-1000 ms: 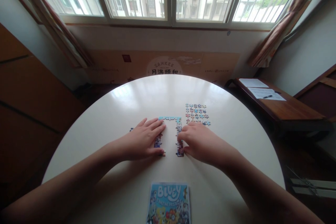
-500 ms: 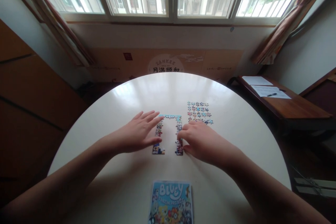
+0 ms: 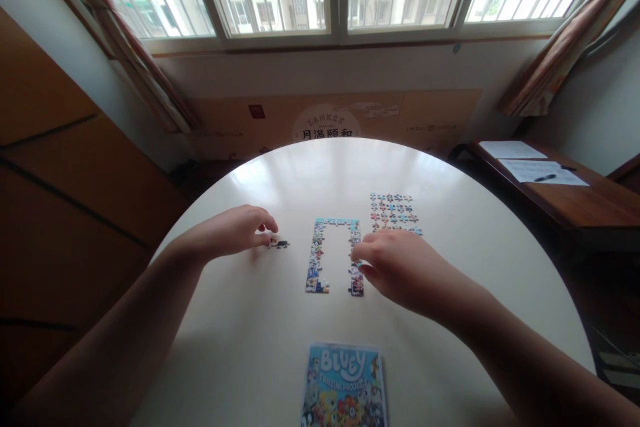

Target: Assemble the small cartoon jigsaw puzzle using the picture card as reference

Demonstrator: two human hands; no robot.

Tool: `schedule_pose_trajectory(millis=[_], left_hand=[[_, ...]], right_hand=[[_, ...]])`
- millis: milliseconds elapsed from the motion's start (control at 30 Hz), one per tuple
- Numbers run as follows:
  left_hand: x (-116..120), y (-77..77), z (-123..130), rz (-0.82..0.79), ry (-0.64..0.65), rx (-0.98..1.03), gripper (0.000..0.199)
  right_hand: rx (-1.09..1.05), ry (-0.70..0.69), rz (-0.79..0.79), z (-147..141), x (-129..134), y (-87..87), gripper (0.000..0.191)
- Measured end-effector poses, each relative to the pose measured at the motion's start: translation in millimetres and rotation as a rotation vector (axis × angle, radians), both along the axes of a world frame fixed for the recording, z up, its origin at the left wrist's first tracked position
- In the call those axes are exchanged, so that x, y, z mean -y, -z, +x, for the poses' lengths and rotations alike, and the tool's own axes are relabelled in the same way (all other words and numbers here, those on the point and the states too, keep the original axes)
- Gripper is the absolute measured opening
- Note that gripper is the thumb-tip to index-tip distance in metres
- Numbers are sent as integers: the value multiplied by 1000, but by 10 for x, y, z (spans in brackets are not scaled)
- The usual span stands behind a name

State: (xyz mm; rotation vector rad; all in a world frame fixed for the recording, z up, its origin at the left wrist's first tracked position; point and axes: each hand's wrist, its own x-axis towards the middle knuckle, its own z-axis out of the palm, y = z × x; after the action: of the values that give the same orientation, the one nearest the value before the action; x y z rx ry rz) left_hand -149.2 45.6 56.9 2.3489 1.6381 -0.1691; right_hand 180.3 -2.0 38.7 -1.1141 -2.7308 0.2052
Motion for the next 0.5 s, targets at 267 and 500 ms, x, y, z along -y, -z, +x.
schedule_pose_trajectory(millis=[267,500], left_hand=[[34,22,181,30,65,13,23],[67,54,325,59,35,-102,22]], right_hand=[[-65,-41,48,-12,-7,1,18],[-55,-29,22,-67,2,-21,15]])
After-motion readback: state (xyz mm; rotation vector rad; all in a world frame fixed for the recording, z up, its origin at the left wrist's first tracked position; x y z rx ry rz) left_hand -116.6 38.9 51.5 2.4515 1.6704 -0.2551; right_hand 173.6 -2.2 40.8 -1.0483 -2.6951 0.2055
